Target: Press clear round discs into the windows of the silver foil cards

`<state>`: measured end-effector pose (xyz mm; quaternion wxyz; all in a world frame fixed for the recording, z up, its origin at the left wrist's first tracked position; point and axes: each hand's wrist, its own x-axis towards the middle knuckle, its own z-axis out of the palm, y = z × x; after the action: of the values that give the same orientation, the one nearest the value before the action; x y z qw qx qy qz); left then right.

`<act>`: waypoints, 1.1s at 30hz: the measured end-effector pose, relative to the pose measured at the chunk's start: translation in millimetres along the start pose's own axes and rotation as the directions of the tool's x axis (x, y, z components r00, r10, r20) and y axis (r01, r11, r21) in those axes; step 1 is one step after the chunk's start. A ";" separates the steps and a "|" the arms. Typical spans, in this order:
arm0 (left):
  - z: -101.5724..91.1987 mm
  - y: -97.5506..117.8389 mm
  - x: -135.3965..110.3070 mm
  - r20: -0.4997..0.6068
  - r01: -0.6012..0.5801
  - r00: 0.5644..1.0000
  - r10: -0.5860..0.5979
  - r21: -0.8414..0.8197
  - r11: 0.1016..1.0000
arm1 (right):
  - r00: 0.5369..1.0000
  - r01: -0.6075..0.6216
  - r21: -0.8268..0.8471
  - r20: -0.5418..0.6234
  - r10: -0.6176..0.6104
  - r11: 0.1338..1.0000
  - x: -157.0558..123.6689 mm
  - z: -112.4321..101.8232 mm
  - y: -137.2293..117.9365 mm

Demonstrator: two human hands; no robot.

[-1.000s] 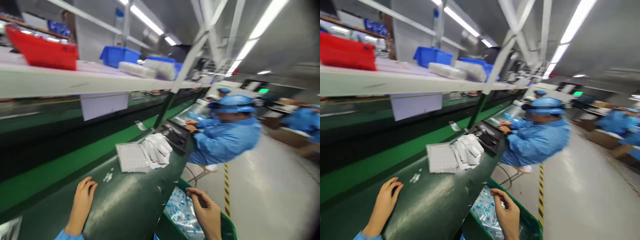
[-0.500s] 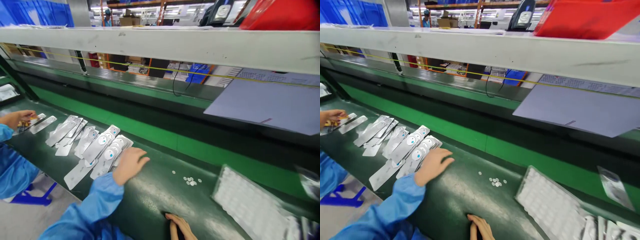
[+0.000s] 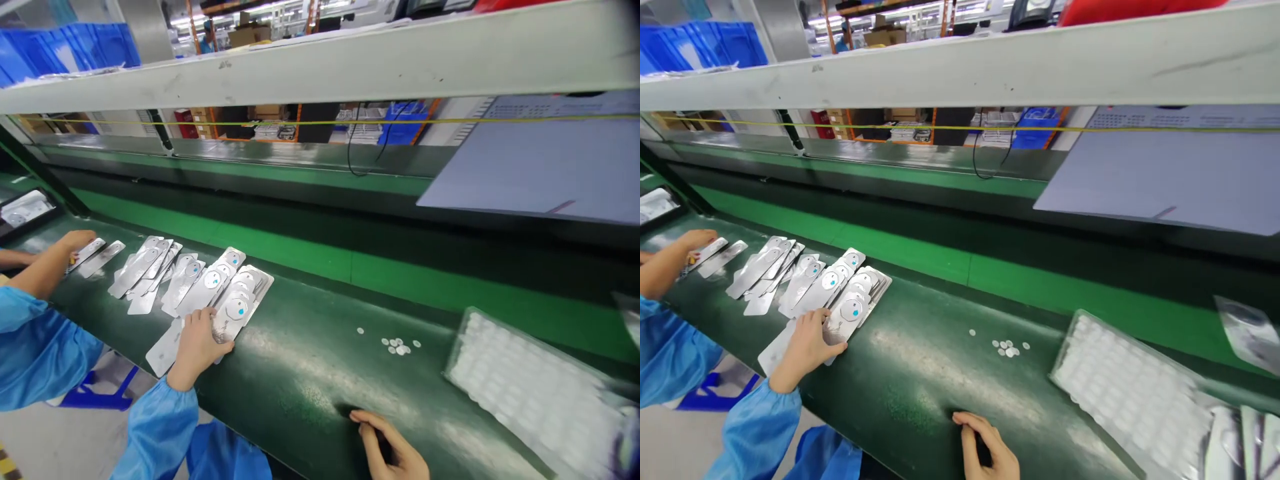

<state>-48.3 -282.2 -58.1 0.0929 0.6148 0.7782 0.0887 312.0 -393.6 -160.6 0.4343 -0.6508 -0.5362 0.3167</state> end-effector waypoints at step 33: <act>116.1 197.6 29.0 0.479 0.494 0.532 0.698 -0.845 0.202 | 0.920 -0.037 0.248 -0.371 0.130 0.968 65.9 10.1 -33.6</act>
<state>160.4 -206.1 -121.5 0.8050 0.4251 0.3250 0.2562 303.7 -325.6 -130.9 0.5912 -0.6663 -0.3709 0.2628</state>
